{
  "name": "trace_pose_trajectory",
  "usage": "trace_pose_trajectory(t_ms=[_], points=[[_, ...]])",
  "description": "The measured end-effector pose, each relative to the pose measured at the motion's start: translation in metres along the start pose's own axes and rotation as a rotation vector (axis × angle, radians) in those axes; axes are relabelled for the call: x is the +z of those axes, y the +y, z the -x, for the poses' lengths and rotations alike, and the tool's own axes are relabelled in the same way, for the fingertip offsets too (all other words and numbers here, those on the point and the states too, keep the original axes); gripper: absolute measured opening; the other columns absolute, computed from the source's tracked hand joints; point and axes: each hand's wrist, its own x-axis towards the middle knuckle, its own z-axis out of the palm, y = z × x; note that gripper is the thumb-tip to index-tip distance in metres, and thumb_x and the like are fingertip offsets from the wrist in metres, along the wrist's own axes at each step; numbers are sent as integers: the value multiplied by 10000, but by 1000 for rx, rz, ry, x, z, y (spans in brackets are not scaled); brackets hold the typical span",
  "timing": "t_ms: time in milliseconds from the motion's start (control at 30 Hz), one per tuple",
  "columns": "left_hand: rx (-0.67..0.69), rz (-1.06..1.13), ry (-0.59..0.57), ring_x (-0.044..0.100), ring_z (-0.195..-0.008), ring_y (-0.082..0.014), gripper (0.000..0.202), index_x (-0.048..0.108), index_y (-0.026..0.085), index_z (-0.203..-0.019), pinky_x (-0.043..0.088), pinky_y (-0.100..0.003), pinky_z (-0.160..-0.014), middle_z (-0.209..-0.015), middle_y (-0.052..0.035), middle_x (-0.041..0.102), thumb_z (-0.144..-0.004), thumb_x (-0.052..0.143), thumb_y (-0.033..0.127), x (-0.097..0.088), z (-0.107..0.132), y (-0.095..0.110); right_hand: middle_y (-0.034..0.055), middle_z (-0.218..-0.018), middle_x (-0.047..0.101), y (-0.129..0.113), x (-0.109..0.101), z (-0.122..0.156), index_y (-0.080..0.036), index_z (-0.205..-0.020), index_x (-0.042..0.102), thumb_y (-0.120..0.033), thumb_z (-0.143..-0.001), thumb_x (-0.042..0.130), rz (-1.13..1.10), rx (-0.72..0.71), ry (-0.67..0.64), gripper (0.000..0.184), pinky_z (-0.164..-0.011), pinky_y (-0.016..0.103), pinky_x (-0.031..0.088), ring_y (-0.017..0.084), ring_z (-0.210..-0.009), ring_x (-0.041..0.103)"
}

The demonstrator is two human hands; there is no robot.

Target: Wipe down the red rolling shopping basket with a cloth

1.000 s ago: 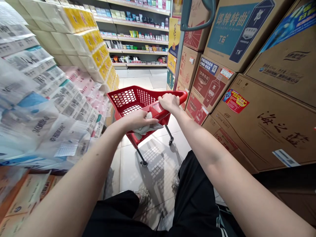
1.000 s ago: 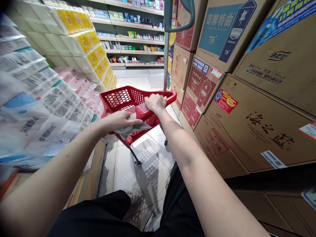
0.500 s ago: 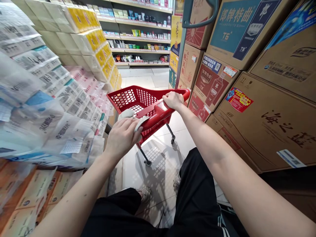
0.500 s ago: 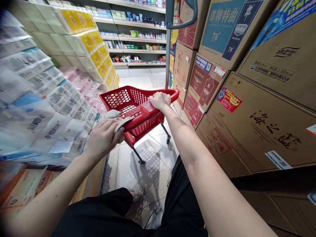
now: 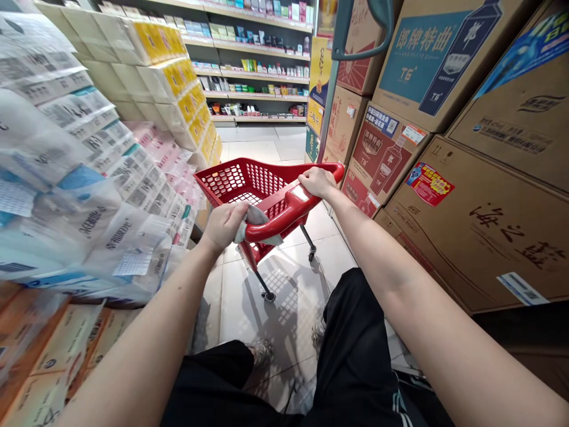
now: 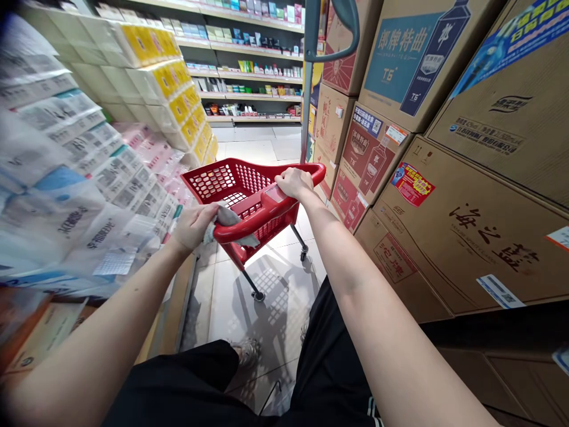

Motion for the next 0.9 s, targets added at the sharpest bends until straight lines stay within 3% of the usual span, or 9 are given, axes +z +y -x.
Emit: trace_pose_trajectory(t_ms=[167, 300, 400, 500, 600, 733, 800, 900], points=[[100, 65, 244, 573, -1100, -208, 549, 654, 191, -994, 426, -385, -1006, -1110, -93, 658, -941, 167, 440, 22, 34, -16, 66, -949, 725, 0, -1, 2, -212, -800, 713, -396, -876, 381, -36, 36, 5, 387, -870, 323, 393, 228, -917, 634], [128, 7, 350, 436, -1293, -205, 474, 520, 185, -1247, 339, -407, -1096, -1351, -123, 509, -958, 215, 403, 42, 56, -13, 101, -1018, 702, -3, 3, 2, -209, -834, 721, -405, -865, 393, -48, 149, 73, 383, -1014, 482, 299, 283, -1062, 574], [116, -14, 337, 461, -1258, -204, 457, 549, 191, -1184, 340, -398, -1090, -1296, -119, 544, -966, 202, 392, 44, 59, -9, 152, -1208, 607, -8, 7, 4, -185, -980, 708, -422, -867, 385, -71, 274, 146, 417, -1018, 626, 245, 340, -1205, 454], [110, -9, 311, 518, -1159, -203, 464, 610, 195, -1048, 371, -385, -1051, -1178, -98, 610, -966, 195, 385, 38, 52, -2, 179, -1235, 565, -11, 6, 7, -168, -1050, 688, -468, -842, 428, -115, 317, 79, 448, -968, 678, 290, 379, -1235, 393], [107, 24, 230, 563, -1049, -196, 507, 657, 209, -876, 396, -359, -1010, -1029, -69, 663, -962, 185, 372, 30, 41, 10, 164, -1144, 602, -6, 4, 8, -190, -1012, 696, -479, -835, 449, -121, 269, 43, 419, -930, 623, 374, 377, -1195, 412], [29, 114, 89, 597, -871, -193, 531, 634, 220, -726, 461, -328, -885, -845, -58, 671, -948, 192, 414, 26, 25, 21, 118, -1119, 610, 6, -1, 8, -233, -969, 700, -495, -852, 440, -98, 198, 38, 387, -940, 528, 402, 330, -1137, 448], [-21, 138, 70, 588, -804, -189, 492, 599, 221, -713, 475, -316, -811, -786, -53, 652, -937, 224, 447, 28, 19, 15, 98, -1120, 607, 12, -5, 8, -245, -974, 697, -483, -853, 446, -88, 166, 17, 366, -956, 490, 398, 310, -1141, 443], [-86, 140, 131, 572, -777, -182, 450, 547, 217, -739, 472, -307, -765, -774, -46, 631, -932, 241, 484, 36, 19, -7, 78, -1108, 606, 16, -7, 9, -252, -981, 691, -440, -854, 442, -83, 122, 1, 337, -968, 456, 392, 284, -1139, 443]])
